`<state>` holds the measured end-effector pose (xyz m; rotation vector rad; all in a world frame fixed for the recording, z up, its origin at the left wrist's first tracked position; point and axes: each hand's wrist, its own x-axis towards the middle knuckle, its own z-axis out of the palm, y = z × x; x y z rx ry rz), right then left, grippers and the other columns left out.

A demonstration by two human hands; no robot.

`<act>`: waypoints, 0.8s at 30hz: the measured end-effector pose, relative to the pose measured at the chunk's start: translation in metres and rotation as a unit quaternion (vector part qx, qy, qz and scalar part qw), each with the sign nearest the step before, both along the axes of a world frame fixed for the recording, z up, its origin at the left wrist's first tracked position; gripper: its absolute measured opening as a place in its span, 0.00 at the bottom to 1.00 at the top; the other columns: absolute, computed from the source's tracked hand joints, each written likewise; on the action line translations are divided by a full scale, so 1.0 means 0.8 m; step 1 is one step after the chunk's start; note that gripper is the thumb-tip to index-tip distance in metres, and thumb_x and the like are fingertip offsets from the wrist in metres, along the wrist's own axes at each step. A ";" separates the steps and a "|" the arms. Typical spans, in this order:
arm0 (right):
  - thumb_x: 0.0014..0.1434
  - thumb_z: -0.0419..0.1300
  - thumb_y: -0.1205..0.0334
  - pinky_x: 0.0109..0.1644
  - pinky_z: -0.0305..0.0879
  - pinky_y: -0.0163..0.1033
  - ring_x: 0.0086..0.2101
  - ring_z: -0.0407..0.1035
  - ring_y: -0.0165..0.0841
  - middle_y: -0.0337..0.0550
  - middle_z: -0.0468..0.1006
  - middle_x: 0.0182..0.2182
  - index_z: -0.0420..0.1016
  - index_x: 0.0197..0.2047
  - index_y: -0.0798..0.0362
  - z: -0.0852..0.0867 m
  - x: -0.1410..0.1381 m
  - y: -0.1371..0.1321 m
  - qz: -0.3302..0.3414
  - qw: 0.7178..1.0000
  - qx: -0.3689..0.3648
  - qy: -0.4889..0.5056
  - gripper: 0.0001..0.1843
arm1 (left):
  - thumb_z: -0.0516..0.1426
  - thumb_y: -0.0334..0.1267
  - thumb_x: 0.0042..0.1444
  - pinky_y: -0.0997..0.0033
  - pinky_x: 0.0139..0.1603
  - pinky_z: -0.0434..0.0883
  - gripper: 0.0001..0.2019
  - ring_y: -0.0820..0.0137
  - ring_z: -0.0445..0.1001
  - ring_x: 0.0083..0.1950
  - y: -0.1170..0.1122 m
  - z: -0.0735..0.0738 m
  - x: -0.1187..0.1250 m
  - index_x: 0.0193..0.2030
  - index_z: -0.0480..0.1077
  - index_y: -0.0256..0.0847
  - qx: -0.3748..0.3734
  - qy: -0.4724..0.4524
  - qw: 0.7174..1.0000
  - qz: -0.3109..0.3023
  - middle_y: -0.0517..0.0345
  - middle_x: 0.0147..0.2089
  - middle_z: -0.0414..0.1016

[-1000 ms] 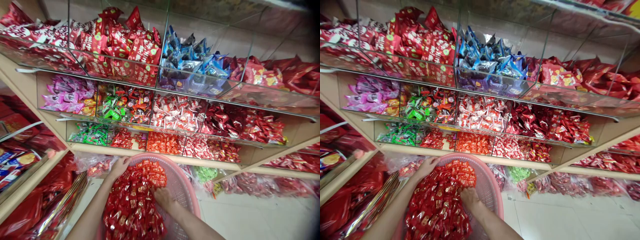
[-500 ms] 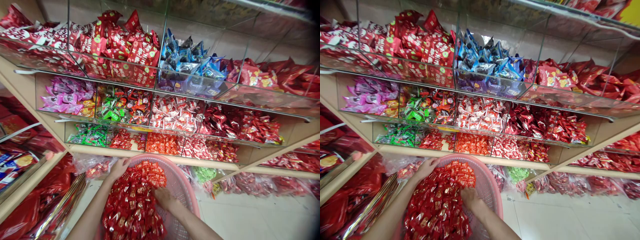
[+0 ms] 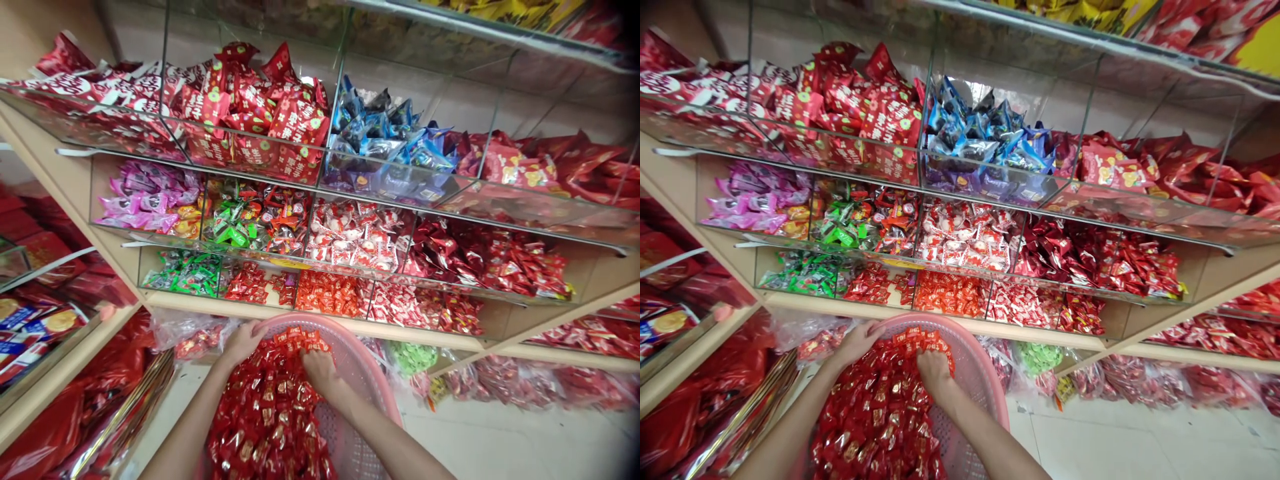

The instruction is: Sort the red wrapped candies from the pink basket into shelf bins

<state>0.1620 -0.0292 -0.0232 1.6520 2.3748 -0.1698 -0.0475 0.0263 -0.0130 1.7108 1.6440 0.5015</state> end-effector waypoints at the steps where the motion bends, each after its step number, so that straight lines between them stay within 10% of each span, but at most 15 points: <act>1: 0.54 0.52 0.75 0.36 0.69 0.39 0.37 0.74 0.39 0.51 0.78 0.35 0.69 0.47 0.58 -0.004 0.000 -0.001 -0.004 1.000 0.005 -0.002 0.16 | 0.48 0.51 0.53 0.72 0.40 0.65 0.20 0.67 0.74 0.39 0.000 0.000 0.000 0.41 0.71 0.40 -0.001 -0.001 1.000 -0.003 0.55 0.38 0.77; 11: 0.55 0.54 0.72 0.36 0.68 0.40 0.37 0.73 0.40 0.53 0.77 0.35 0.68 0.46 0.59 -0.006 0.006 0.001 -0.037 0.999 0.009 0.016 0.14 | 0.50 0.51 0.51 0.72 0.43 0.66 0.20 0.65 0.74 0.41 0.003 -0.009 -0.002 0.42 0.71 0.41 0.006 -0.020 1.000 0.005 0.54 0.40 0.78; 24: 0.61 0.49 0.56 0.37 0.60 0.34 0.37 0.71 0.34 0.46 0.77 0.35 0.69 0.40 0.53 0.059 0.050 0.059 -0.118 0.983 0.072 0.118 0.12 | 0.50 0.52 0.50 0.71 0.40 0.66 0.21 0.65 0.74 0.39 0.003 -0.010 -0.002 0.41 0.72 0.40 0.009 -0.043 0.999 0.013 0.55 0.38 0.78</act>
